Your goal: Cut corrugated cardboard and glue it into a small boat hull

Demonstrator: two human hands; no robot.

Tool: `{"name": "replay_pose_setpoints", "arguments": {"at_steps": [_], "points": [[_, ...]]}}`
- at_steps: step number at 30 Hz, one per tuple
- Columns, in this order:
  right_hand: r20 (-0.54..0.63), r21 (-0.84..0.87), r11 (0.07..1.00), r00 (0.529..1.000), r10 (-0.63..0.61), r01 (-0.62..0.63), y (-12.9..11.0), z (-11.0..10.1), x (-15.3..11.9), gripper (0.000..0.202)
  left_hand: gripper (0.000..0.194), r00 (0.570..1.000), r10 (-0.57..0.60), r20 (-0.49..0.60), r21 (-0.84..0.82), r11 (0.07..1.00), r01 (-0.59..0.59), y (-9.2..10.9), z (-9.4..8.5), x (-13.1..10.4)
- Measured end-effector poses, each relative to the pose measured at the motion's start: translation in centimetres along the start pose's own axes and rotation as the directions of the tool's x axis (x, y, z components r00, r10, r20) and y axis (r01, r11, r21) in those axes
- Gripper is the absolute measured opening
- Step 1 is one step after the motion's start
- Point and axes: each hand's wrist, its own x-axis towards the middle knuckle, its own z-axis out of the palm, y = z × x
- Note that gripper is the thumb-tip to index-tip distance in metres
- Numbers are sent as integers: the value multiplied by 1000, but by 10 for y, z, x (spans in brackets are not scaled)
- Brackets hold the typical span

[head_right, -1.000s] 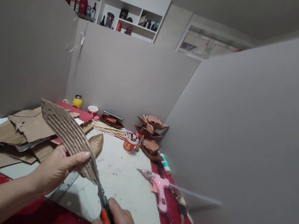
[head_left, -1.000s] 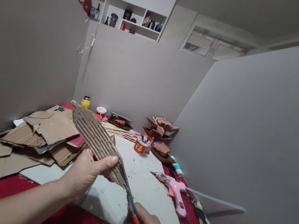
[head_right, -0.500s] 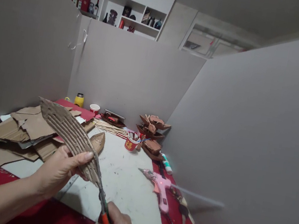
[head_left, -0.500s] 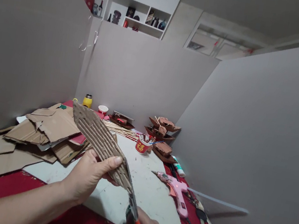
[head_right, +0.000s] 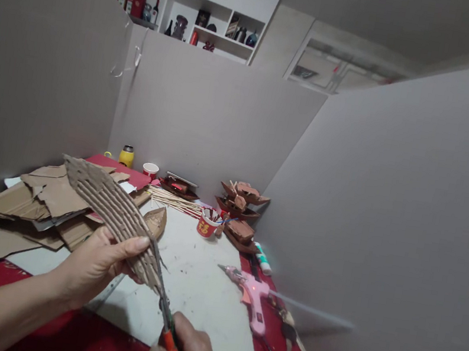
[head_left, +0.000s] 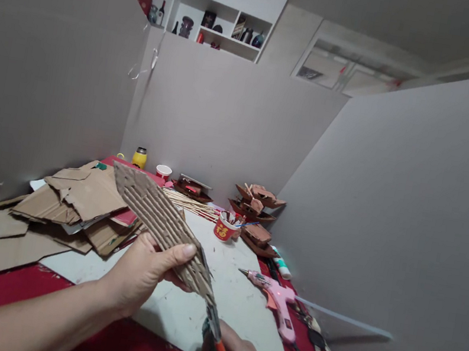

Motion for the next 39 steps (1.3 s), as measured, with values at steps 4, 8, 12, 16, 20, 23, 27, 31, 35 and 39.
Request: {"name": "replay_pose_setpoints", "arguments": {"at_steps": [4, 8, 12, 16, 20, 23, 27, 31, 35, 39], "points": [[7, -19, 1000, 1000, 0, 0, 4, -5, 0, 49, 21, 999, -18, 37, 61, 998, 16, 0, -2, 2], [5, -43, 999, 1000, 15, -14, 8, -8, -4, 45, 24, 999, -34, 36, 82, 996, 31, -3, -5, 4], [10, -58, 998, 1000, 4, -4, 10, -12, -6, 41, 22, 998, -25, 51, 90, 996, 21, -4, -8, 6], [54, -111, 993, 998, 43, -37, 9, -18, -4, 34, 19, 997, -43, 60, 113, 993, 36, 0, -11, 8], [4, -164, 986, 999, 41, -40, 3, -21, -2, 29, 21, 989, -103, 111, 156, 984, 85, 3, -11, 7], [-7, -149, 988, 999, 40, -41, 0, -20, -2, 26, 20, 983, -121, 141, 174, 980, 95, 2, -10, 6], [-9, -82, 996, 999, 39, -40, 0, -16, -3, 31, 20, 983, -114, 145, 165, 982, 89, 0, -8, 5], [-22, -54, 997, 998, 56, -57, 1, -15, -4, 34, 20, 981, -129, 143, 182, 978, 102, 1, -9, 5], [12, -99, 992, 997, 78, -77, 4, -17, -3, 31, 20, 997, -42, 61, 192, 981, 29, 9, -13, 8], [47, -130, 990, 997, 68, -62, 5, -18, -2, 30, 16, 996, 83, -22, 197, 977, -77, 17, -14, 10]]}}
